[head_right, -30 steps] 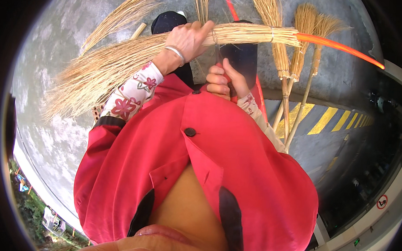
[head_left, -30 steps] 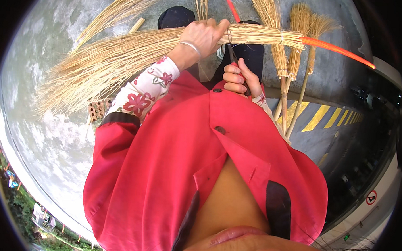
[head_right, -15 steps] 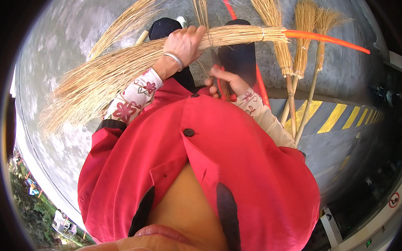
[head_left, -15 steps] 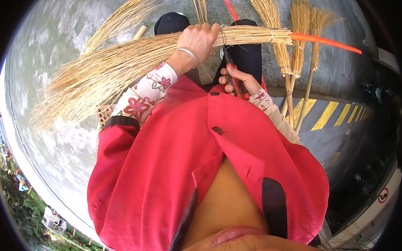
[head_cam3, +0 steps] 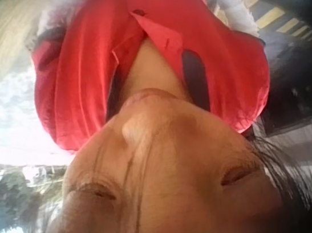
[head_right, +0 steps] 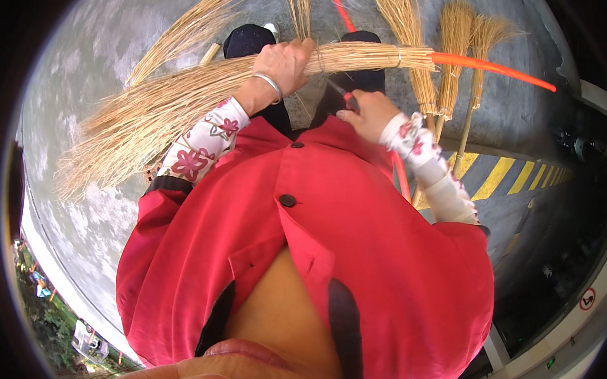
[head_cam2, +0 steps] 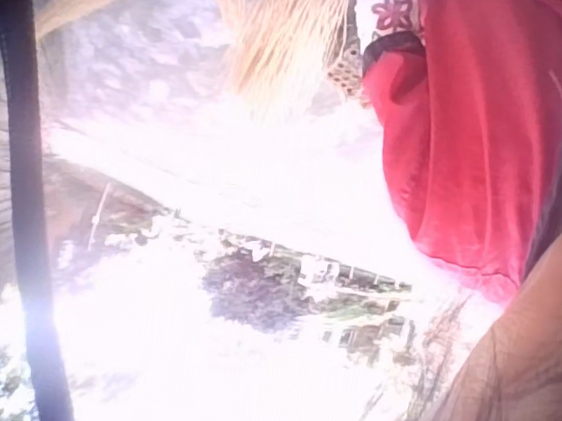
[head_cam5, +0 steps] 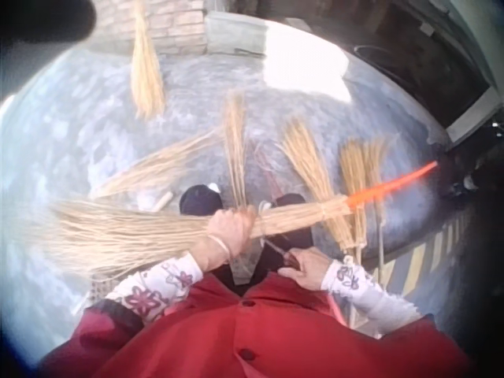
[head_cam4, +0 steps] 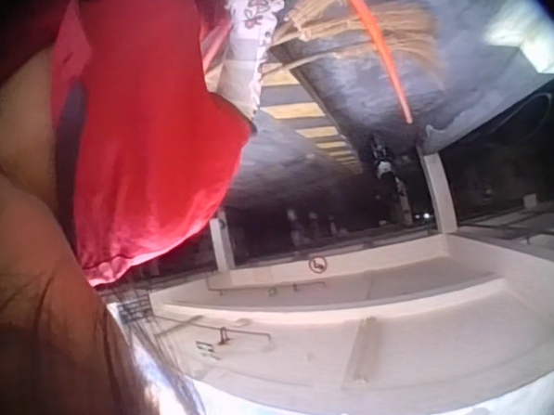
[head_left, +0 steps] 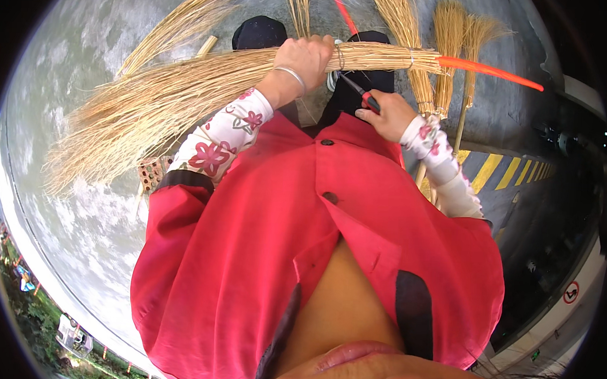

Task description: The person sits on the ground and assembles a straw broom by wrapping wire around the bundle and securing it with pliers. They repeatedly tighten and trim the wire, then attach an orange handle to the finished broom.

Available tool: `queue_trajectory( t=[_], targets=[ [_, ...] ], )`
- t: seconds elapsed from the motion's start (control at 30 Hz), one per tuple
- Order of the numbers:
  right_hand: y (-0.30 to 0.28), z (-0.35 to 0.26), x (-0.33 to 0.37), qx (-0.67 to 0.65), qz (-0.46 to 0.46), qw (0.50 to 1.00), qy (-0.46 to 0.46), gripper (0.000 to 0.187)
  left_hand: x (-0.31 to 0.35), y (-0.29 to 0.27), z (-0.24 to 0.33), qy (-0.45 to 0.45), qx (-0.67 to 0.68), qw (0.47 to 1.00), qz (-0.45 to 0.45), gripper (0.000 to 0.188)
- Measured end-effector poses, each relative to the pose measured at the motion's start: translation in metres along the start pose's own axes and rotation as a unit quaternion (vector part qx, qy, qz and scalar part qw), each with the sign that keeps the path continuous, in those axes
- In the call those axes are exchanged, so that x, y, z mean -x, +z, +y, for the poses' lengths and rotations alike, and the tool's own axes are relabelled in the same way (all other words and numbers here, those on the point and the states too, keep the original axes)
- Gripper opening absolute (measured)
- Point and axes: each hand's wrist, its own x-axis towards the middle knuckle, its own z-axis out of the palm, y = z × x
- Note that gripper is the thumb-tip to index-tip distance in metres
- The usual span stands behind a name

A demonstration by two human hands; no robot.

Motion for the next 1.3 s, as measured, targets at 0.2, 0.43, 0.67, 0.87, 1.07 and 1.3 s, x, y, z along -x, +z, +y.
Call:
queue_trajectory(
  t=[0.2,0.43,0.67,0.87,1.07,1.3],
  targets=[
    [-0.025,0.021,-0.021,-0.422,-0.265,0.851,0.163,0.039,0.008,0.011,-0.003,0.045,-0.046,0.996,0.062,0.019],
    [-0.029,0.04,-0.032,-0.601,-0.376,0.669,0.222,0.042,0.012,0.017,-0.002,0.061,-0.088,0.988,0.109,0.018],
    [0.002,0.062,-0.038,-0.728,-0.466,0.482,0.141,0.044,0.013,0.021,-0.001,0.067,-0.105,0.983,0.137,0.012],
    [-0.001,0.056,-0.024,-0.691,-0.375,0.595,0.169,0.043,0.009,-0.001,0.0,0.058,0.0,0.998,0.039,0.033],
    [-0.016,0.044,-0.022,-0.617,-0.323,0.69,0.198,0.046,-0.011,-0.023,-0.013,0.019,0.043,0.98,-0.193,0.063],
    [-0.008,0.048,-0.027,-0.675,-0.371,0.59,0.243,0.044,0.008,-0.013,-0.001,0.043,-0.033,0.992,-0.113,0.036]
  ],
)
